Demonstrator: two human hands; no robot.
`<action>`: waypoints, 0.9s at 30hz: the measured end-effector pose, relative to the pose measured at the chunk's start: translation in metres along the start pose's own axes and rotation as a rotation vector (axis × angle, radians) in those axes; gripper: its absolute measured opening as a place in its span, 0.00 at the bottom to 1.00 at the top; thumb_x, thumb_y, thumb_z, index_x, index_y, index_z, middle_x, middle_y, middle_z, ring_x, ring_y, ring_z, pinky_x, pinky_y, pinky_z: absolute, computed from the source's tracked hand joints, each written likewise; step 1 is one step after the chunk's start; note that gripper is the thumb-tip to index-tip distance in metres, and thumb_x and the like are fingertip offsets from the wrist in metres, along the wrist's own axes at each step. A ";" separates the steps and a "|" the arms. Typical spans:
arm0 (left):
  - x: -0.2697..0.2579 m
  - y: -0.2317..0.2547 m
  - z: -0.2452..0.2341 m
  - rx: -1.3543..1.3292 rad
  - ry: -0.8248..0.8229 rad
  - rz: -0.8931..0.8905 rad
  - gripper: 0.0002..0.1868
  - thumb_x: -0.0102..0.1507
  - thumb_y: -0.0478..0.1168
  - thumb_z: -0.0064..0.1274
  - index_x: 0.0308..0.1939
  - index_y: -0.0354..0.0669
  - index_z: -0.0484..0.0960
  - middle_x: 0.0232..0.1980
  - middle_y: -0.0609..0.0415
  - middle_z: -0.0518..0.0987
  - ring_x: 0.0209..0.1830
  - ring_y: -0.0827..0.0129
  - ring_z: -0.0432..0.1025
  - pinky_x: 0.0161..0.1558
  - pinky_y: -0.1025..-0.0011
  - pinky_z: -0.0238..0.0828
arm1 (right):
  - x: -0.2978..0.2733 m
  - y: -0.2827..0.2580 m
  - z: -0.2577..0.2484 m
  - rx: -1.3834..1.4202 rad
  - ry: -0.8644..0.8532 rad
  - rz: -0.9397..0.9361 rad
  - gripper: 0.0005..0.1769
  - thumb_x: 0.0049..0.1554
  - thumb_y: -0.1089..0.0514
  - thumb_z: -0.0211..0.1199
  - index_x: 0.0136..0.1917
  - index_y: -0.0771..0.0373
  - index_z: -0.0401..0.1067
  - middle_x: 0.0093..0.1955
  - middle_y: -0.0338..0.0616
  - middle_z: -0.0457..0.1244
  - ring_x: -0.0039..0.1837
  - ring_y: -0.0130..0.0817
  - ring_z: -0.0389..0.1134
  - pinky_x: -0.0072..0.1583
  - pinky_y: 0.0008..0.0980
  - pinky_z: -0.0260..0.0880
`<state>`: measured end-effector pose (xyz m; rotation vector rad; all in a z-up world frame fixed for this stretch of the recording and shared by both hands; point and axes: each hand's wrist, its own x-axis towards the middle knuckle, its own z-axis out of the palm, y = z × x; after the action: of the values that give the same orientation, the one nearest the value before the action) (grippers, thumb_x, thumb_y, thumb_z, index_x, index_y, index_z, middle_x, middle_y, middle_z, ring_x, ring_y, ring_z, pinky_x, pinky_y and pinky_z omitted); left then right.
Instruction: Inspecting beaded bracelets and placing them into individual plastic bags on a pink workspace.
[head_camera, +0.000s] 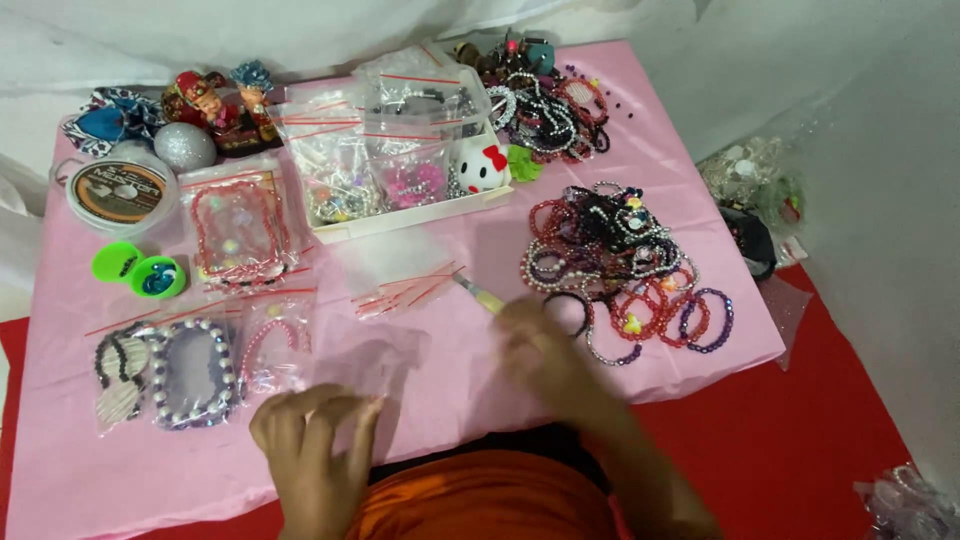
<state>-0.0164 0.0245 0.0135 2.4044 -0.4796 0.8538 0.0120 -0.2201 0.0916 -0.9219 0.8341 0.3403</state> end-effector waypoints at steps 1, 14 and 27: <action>0.002 -0.001 0.003 -0.001 0.001 0.000 0.13 0.60 0.45 0.67 0.43 0.50 0.81 0.52 0.54 0.75 0.53 0.63 0.67 0.61 0.60 0.54 | 0.006 -0.022 -0.016 -0.001 0.000 -0.001 0.19 0.65 0.48 0.56 0.33 0.47 0.57 0.30 0.28 0.43 0.28 0.25 0.44 0.34 0.30 0.44; -0.028 -0.015 0.030 -0.274 0.200 -0.327 0.18 0.73 0.47 0.43 0.55 0.34 0.73 0.59 0.41 0.73 0.63 0.51 0.68 0.67 0.59 0.63 | 0.111 -0.122 -0.105 -1.787 0.255 -0.654 0.50 0.47 0.39 0.72 0.77 0.47 0.54 0.78 0.55 0.45 0.74 0.59 0.50 0.65 0.59 0.58; -0.039 -0.026 0.044 -0.386 0.358 -0.350 0.15 0.79 0.42 0.43 0.54 0.27 0.68 0.56 0.40 0.65 0.55 0.56 0.65 0.62 0.64 0.67 | 0.081 -0.201 -0.144 -0.477 0.003 -0.638 0.59 0.49 0.73 0.61 0.86 0.53 0.37 0.79 0.75 0.46 0.58 0.36 0.71 0.53 0.18 0.78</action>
<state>-0.0119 0.0254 -0.0507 1.8571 -0.0676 0.9093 0.1131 -0.4598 0.0966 -1.5738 0.4238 -0.0280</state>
